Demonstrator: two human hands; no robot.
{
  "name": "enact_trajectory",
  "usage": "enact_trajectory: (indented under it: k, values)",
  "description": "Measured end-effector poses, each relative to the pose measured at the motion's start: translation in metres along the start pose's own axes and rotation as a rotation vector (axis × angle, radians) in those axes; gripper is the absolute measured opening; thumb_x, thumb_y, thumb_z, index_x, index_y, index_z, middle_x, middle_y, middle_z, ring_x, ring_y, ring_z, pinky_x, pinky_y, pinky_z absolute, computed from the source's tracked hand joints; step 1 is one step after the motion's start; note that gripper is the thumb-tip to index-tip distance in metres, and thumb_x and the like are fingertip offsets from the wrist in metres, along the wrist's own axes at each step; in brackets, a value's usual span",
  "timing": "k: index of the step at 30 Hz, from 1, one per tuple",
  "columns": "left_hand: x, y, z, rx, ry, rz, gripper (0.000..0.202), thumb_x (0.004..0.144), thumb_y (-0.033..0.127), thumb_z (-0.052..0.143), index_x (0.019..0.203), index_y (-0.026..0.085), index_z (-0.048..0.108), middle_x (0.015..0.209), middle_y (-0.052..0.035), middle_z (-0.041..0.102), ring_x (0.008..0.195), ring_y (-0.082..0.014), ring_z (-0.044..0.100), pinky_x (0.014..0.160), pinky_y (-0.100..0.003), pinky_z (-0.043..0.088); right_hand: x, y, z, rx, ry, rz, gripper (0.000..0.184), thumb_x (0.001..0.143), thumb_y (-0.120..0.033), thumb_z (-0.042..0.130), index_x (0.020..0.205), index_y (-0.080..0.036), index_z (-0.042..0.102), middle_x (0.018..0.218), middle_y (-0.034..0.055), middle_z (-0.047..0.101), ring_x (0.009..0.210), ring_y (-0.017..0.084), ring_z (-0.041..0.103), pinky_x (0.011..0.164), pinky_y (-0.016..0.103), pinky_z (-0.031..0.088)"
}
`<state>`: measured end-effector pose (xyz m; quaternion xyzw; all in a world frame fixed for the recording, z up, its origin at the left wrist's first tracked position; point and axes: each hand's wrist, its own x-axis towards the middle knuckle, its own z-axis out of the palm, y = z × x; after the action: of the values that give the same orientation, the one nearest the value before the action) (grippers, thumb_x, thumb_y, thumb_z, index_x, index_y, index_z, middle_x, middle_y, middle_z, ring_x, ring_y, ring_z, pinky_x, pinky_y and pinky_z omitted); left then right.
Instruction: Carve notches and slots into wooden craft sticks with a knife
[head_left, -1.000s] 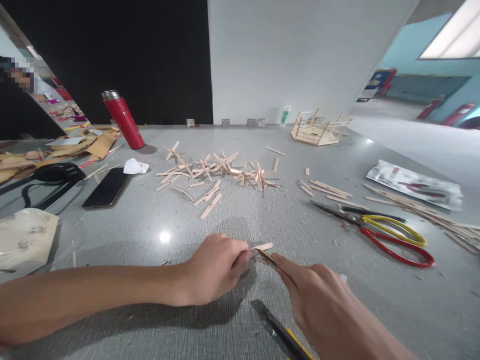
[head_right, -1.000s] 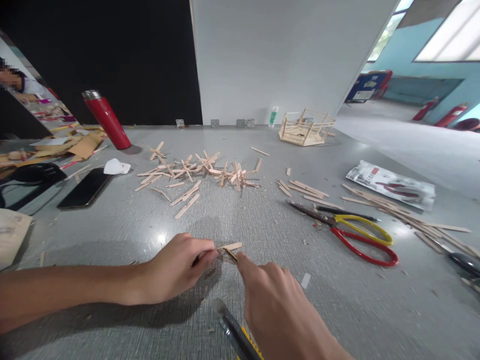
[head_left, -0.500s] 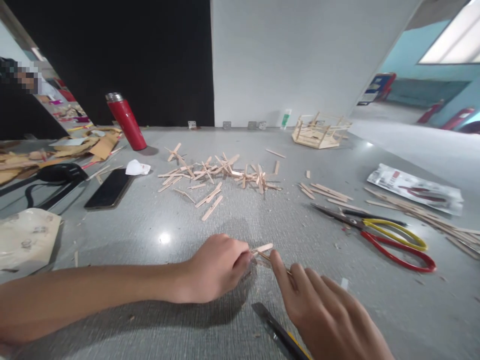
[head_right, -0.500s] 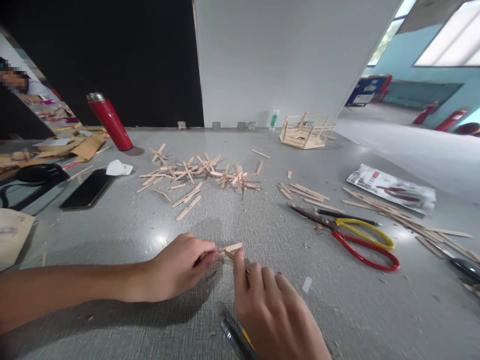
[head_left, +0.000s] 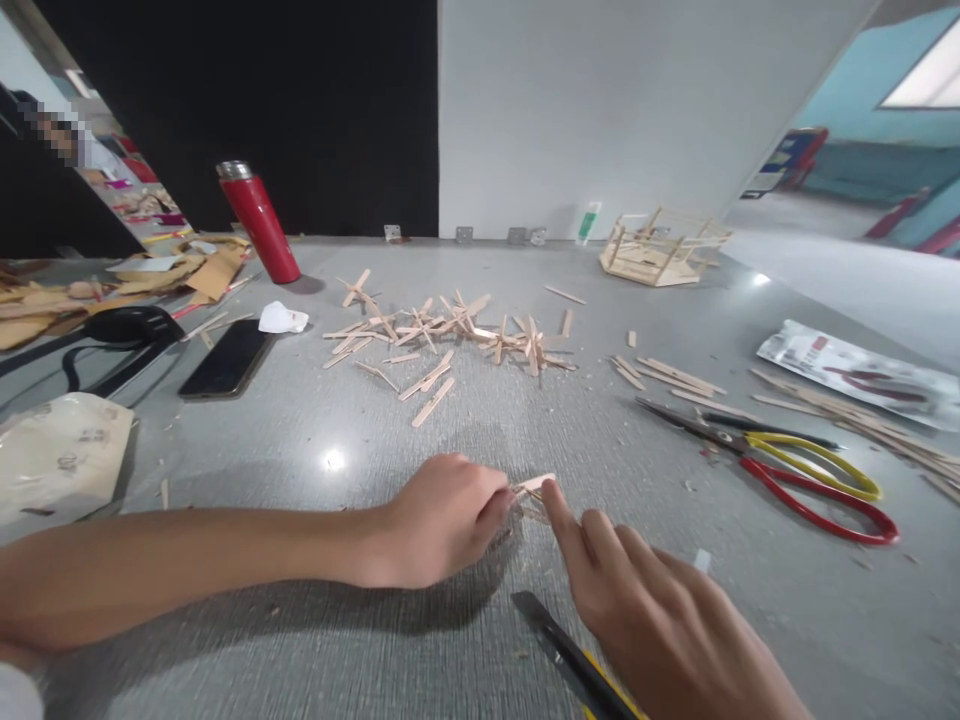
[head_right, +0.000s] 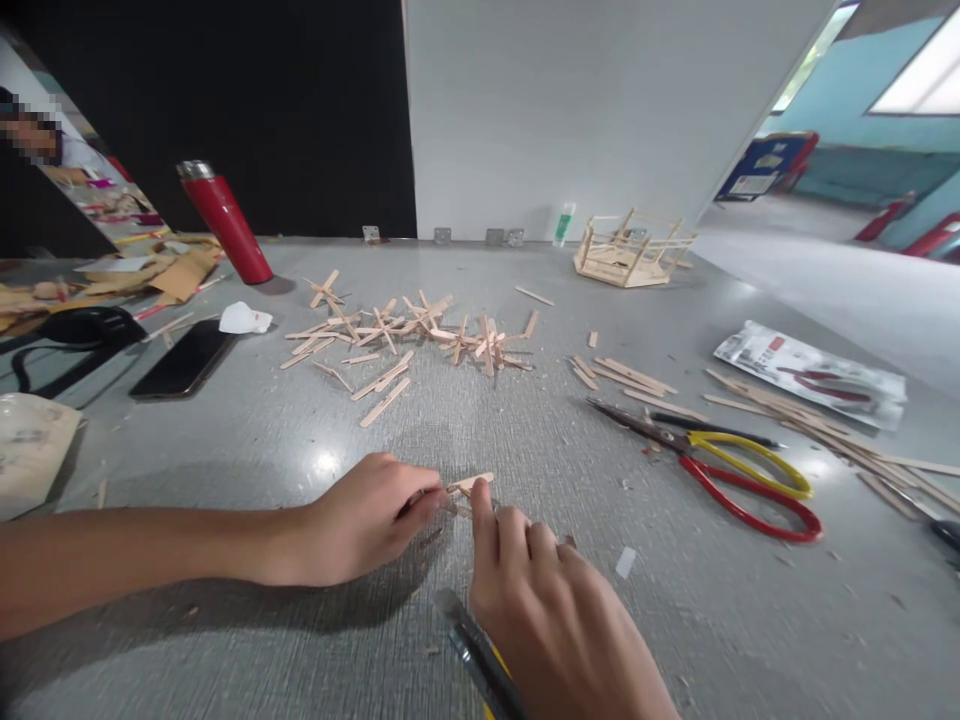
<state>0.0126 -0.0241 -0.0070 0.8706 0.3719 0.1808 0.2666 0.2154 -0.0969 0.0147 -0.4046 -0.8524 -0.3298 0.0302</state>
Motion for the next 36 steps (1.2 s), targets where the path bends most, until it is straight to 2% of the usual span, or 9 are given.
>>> enact_trajectory:
  k: [2, 5, 9, 14, 17, 20, 24, 30, 36]
  values:
    - [0.0, 0.0, 0.001, 0.005, 0.01, -0.001, 0.047, 0.106, 0.033, 0.032, 0.062, 0.019, 0.043, 0.053, 0.0051, 0.04, 0.046, -0.0091, 0.031, 0.05, -0.027, 0.019, 0.001, -0.004, -0.001, -0.049, -0.016, 0.011, 0.059, 0.071, 0.011, 0.043, 0.125, 0.002, 0.064, 0.064, 0.0023, 0.06, 0.049, 0.017, 0.06, 0.042, 0.03, 0.047]
    - [-0.001, -0.001, 0.003, 0.012, 0.025, 0.001, 0.044, 0.105, 0.029, 0.034, 0.063, 0.019, 0.043, 0.053, 0.0061, 0.039, 0.045, -0.0086, 0.029, 0.049, -0.026, 0.019, -0.002, -0.008, 0.003, 0.038, -0.019, 0.054, 0.061, 0.067, 0.01, 0.045, 0.125, 0.002, 0.063, 0.064, 0.0022, 0.06, 0.043, 0.017, 0.059, 0.04, 0.03, 0.046]
    - [-0.003, 0.001, 0.002, 0.013, 0.033, 0.009, 0.04, 0.102, 0.024, 0.037, 0.063, 0.019, 0.041, 0.052, 0.0072, 0.036, 0.045, -0.0082, 0.027, 0.049, -0.025, 0.02, -0.009, -0.006, 0.015, 0.238, -0.06, 0.083, 0.068, 0.067, 0.007, 0.042, 0.133, 0.0, 0.056, 0.066, 0.0027, 0.062, 0.044, 0.018, 0.059, 0.04, 0.03, 0.045]
    - [-0.003, 0.003, 0.003, 0.018, 0.042, 0.004, 0.04, 0.103, 0.023, 0.038, 0.062, 0.018, 0.041, 0.05, 0.0079, 0.033, 0.044, -0.0077, 0.026, 0.049, -0.025, 0.02, -0.006, 0.002, 0.022, 0.661, -0.267, 0.301, 0.061, 0.081, 0.001, 0.036, 0.135, -0.014, 0.059, 0.065, 0.0014, 0.065, 0.044, 0.012, 0.053, 0.044, 0.025, 0.039]
    - [-0.003, 0.003, 0.004, 0.032, 0.046, -0.008, 0.039, 0.102, 0.023, 0.039, 0.064, 0.018, 0.044, 0.05, 0.0079, 0.032, 0.043, -0.0082, 0.026, 0.05, -0.026, 0.019, 0.001, 0.008, 0.018, 0.821, -0.337, 0.381, 0.05, 0.089, -0.007, 0.035, 0.126, -0.019, 0.066, 0.062, 0.0017, 0.064, 0.046, 0.013, 0.05, 0.048, 0.026, 0.039]
    - [-0.003, 0.003, 0.006, 0.049, 0.05, -0.019, 0.037, 0.102, 0.024, 0.04, 0.066, 0.018, 0.048, 0.051, 0.0069, 0.035, 0.045, -0.009, 0.029, 0.051, -0.026, 0.018, 0.007, 0.014, 0.015, 0.972, -0.355, 0.414, 0.04, 0.095, -0.016, 0.037, 0.115, -0.024, 0.071, 0.071, 0.0025, 0.068, 0.056, 0.014, 0.053, 0.058, 0.029, 0.044]
    - [-0.003, 0.004, 0.008, 0.065, 0.052, -0.018, 0.036, 0.102, 0.024, 0.039, 0.068, 0.018, 0.05, 0.053, 0.0061, 0.036, 0.046, -0.0097, 0.03, 0.052, -0.027, 0.018, 0.012, 0.018, 0.015, 1.106, -0.395, 0.462, 0.036, 0.1, -0.026, 0.037, 0.097, -0.024, 0.073, 0.074, 0.0019, 0.067, 0.067, 0.016, 0.052, 0.069, 0.031, 0.044]
    - [-0.003, 0.004, 0.008, 0.082, 0.044, -0.018, 0.036, 0.103, 0.025, 0.038, 0.071, 0.018, 0.053, 0.054, 0.0063, 0.034, 0.047, -0.0105, 0.029, 0.052, -0.027, 0.019, 0.013, 0.023, 0.015, 1.271, -0.464, 0.533, 0.033, 0.097, -0.028, 0.041, 0.068, -0.021, 0.055, 0.063, -0.0035, 0.045, 0.062, 0.013, 0.032, 0.057, 0.026, 0.03]
    - [-0.006, 0.003, 0.008, 0.079, 0.044, -0.016, 0.038, 0.106, 0.029, 0.035, 0.074, 0.019, 0.054, 0.055, 0.0054, 0.041, 0.047, -0.0109, 0.033, 0.052, -0.027, 0.02, 0.015, 0.025, 0.008, 1.353, -0.542, 0.591, 0.04, 0.099, -0.032, 0.04, 0.06, -0.021, 0.044, 0.052, -0.0053, 0.039, 0.051, 0.01, 0.034, 0.051, 0.025, 0.028]
